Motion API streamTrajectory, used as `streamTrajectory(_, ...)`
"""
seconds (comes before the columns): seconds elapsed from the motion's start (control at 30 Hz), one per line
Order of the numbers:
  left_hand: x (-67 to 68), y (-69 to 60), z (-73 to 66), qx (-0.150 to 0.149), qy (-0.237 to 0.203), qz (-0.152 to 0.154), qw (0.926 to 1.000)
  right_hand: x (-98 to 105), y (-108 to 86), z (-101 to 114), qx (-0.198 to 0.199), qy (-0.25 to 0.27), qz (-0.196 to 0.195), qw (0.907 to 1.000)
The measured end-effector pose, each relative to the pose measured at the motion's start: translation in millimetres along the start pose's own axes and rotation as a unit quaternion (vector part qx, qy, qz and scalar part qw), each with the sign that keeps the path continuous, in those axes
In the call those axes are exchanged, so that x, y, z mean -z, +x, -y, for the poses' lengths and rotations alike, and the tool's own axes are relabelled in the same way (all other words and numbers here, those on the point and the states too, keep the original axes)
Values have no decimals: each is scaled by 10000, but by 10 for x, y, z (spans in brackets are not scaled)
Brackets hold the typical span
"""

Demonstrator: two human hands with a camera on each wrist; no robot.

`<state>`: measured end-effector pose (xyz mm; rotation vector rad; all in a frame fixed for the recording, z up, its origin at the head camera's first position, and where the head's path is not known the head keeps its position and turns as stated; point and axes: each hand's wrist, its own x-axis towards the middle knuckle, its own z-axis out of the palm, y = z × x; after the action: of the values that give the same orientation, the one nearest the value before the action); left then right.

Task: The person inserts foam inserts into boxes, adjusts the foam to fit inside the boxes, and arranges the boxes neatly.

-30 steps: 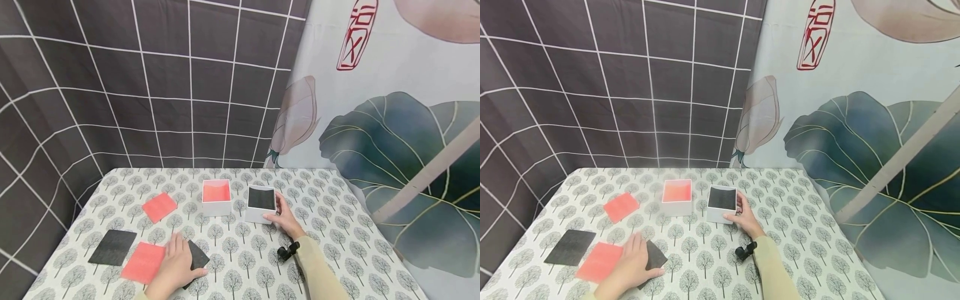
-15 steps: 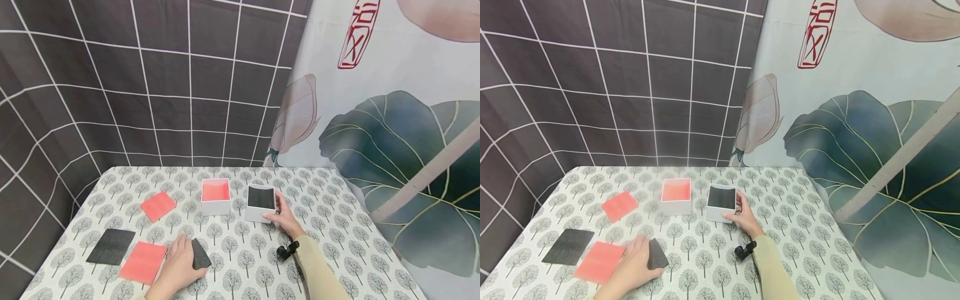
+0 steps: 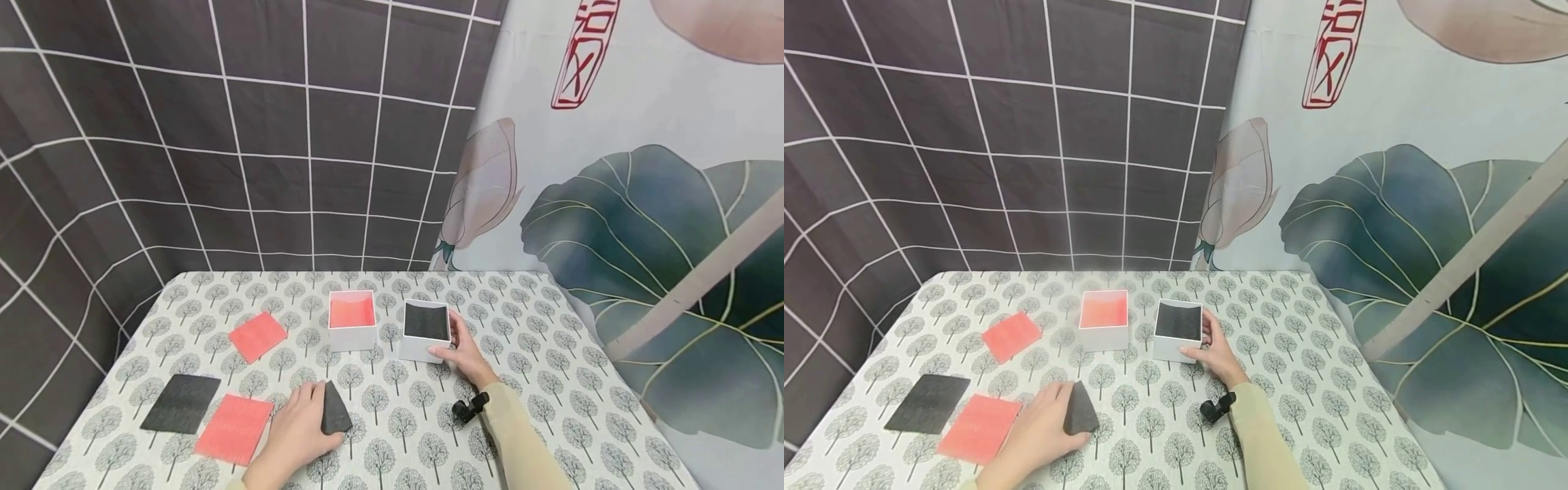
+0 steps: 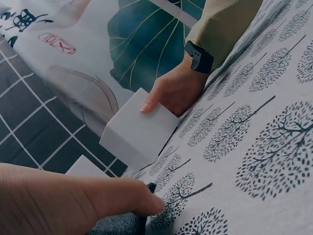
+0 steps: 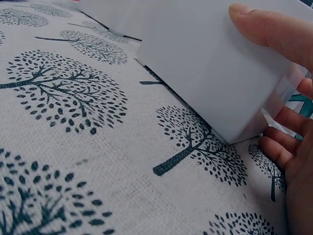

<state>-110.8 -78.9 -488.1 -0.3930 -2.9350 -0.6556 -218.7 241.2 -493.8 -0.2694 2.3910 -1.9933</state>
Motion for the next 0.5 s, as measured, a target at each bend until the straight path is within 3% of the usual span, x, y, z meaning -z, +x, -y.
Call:
streamTrajectory(0.27, 52, 80, -57, 31, -173, 0, 9998, 11, 10, -32, -16, 2, -18, 10000)
streamTrajectory(0.5, 86, 193, -157, -319, -245, 68, 9992, 4, 16, -26, -118, -31, -44, 9999)
